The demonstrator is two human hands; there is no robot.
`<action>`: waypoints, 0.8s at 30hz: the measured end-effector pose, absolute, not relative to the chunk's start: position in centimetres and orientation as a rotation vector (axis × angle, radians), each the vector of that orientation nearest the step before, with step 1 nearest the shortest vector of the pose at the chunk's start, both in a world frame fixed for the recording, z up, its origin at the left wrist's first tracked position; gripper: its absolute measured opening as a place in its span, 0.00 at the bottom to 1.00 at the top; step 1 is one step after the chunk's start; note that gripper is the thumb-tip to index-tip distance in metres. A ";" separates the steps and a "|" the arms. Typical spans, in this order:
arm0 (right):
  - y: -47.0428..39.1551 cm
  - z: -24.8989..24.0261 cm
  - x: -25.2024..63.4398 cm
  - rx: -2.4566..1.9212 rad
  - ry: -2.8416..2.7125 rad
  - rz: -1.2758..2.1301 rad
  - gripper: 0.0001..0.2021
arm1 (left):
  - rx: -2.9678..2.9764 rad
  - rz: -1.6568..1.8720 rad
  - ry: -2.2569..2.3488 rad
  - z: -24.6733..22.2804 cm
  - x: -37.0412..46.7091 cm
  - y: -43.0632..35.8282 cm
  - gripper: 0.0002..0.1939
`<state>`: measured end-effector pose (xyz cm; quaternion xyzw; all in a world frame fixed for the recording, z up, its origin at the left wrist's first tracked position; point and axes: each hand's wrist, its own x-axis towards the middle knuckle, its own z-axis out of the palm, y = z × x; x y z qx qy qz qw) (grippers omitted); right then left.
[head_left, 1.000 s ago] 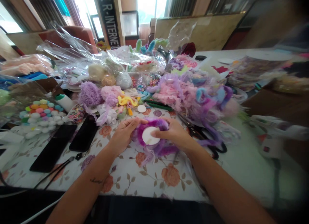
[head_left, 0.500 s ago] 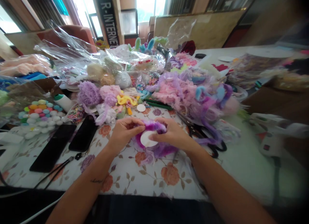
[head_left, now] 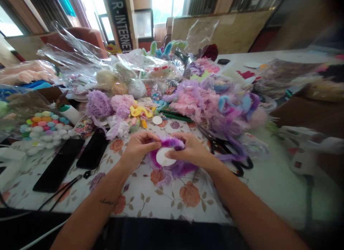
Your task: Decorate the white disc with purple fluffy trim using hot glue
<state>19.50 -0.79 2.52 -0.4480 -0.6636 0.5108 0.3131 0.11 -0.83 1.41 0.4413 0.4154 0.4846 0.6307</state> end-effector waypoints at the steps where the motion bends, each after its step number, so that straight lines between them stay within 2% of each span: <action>1: -0.8 2.5 19.5 -1.194 -1.741 1.352 0.12 | 1.007 1.104 0.950 1.4 0.1 -0.8 0.12; 10: -0.6 2.6 19.6 -1.234 -1.561 1.401 0.12 | 1.097 1.099 0.882 0.9 -0.5 -0.6 0.10; 17: -0.2 1.8 19.8 -1.139 -1.325 1.512 0.18 | 1.353 1.202 0.877 1.3 -0.6 -0.6 0.05; 24: -0.5 1.9 19.7 -1.088 -1.339 1.431 0.19 | 1.380 1.251 0.904 0.8 -0.3 -0.8 0.06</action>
